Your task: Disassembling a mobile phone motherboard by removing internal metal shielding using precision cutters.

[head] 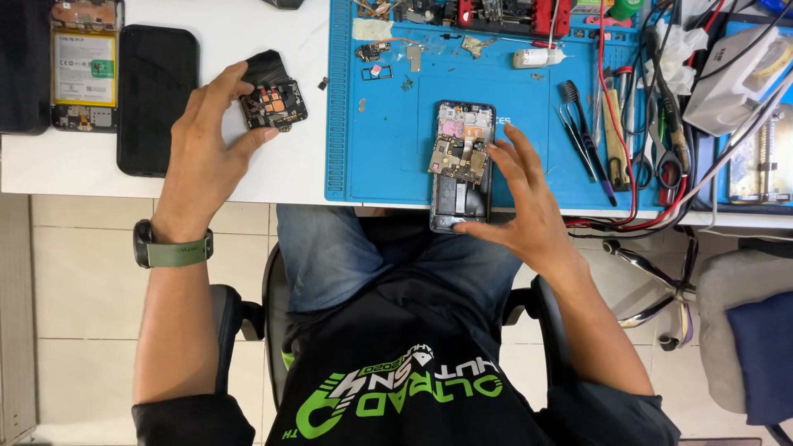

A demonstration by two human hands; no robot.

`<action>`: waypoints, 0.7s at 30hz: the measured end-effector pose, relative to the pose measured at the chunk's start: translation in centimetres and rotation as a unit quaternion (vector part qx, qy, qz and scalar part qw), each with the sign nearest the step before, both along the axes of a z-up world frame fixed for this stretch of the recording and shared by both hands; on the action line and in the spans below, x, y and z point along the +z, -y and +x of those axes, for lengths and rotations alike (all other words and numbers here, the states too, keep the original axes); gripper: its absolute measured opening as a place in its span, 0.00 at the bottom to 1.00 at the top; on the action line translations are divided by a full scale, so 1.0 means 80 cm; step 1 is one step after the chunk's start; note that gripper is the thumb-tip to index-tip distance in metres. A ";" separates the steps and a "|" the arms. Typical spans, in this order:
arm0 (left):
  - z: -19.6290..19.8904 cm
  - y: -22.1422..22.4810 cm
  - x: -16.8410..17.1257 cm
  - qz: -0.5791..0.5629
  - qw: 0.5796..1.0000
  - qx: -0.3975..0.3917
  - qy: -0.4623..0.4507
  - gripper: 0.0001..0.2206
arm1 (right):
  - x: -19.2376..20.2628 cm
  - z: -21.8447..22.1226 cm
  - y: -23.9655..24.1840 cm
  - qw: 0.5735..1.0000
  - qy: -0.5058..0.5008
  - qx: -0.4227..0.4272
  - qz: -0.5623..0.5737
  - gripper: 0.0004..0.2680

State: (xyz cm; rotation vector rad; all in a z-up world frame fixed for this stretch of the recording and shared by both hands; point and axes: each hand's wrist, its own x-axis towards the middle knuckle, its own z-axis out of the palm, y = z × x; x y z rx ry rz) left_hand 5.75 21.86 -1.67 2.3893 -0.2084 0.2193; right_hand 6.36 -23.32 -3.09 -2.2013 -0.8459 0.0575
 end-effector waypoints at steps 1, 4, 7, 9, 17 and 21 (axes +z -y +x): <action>0.000 -0.002 -0.001 0.001 1.000 0.001 0.000 0.35 | -0.001 -0.003 -0.002 1.000 0.000 0.001 0.001 0.41; -0.002 -0.009 0.002 -0.018 1.000 0.001 0.024 0.33 | -0.001 -0.007 -0.008 0.994 -0.021 -0.004 -0.105 0.52; -0.005 -0.014 0.009 -0.024 0.998 0.000 0.056 0.32 | 0.004 -0.009 -0.014 0.997 -0.033 -0.011 -0.070 0.48; -0.006 -0.020 0.011 -0.013 0.997 0.010 0.078 0.29 | 0.012 -0.006 -0.019 0.991 0.029 -0.010 -0.132 0.45; -0.012 -0.036 0.033 0.021 0.991 0.013 0.129 0.27 | 0.014 0.101 -0.259 0.966 0.142 0.144 -0.162 0.27; -0.025 -0.034 0.039 0.019 0.993 0.028 0.115 0.25 | -0.034 0.144 -0.350 0.927 0.260 0.112 -0.245 0.37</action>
